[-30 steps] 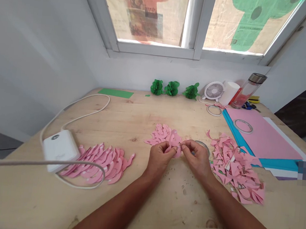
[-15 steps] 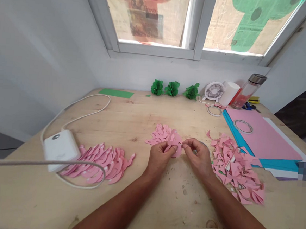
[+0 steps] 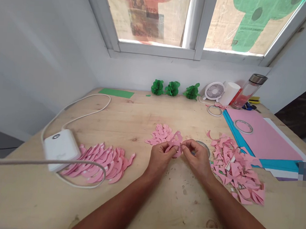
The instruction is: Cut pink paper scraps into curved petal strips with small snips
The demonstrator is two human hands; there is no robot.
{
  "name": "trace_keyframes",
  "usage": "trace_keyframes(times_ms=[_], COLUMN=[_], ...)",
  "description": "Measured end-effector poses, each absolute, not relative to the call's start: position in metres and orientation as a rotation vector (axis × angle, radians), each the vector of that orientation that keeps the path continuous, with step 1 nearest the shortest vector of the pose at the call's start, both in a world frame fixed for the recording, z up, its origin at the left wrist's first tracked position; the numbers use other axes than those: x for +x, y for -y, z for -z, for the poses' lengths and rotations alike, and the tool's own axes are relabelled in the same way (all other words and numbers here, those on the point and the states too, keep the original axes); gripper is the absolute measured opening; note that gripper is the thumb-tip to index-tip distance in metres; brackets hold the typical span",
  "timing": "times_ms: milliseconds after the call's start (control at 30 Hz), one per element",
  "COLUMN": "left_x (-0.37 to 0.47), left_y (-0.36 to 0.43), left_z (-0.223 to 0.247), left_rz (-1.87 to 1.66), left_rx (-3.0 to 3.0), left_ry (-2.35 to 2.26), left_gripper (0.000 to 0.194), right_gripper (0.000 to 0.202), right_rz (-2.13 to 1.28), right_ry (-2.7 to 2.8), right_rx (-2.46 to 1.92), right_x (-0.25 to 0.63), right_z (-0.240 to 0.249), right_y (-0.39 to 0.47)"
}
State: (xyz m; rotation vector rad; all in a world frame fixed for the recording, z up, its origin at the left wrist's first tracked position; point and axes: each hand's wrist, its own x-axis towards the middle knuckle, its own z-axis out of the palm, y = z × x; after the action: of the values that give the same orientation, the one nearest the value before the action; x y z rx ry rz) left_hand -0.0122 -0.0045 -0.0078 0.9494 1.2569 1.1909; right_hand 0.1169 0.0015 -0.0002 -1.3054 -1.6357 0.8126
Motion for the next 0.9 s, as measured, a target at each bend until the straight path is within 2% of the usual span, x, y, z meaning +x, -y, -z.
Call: trace_keyframes(times_ms=[500,900], left_x=[-0.0128,-0.0123], left_y=[0.0058,0.0055], left_z=[0.0049,0.0018], left_rz=[-1.221,-1.226], left_rx=[0.993,0.953], left_ry=[-1.315,-1.283], left_gripper=[0.019,0.016], right_gripper=[0.016,0.016], right_rz=[-0.625,-0.654], right_ry=[1.759,1.699], right_rx=[-1.267,-1.278], right_x=[0.1162,0.1168], right_z=[0.0008,0.0017], right_y=[0.0008,0.0000])
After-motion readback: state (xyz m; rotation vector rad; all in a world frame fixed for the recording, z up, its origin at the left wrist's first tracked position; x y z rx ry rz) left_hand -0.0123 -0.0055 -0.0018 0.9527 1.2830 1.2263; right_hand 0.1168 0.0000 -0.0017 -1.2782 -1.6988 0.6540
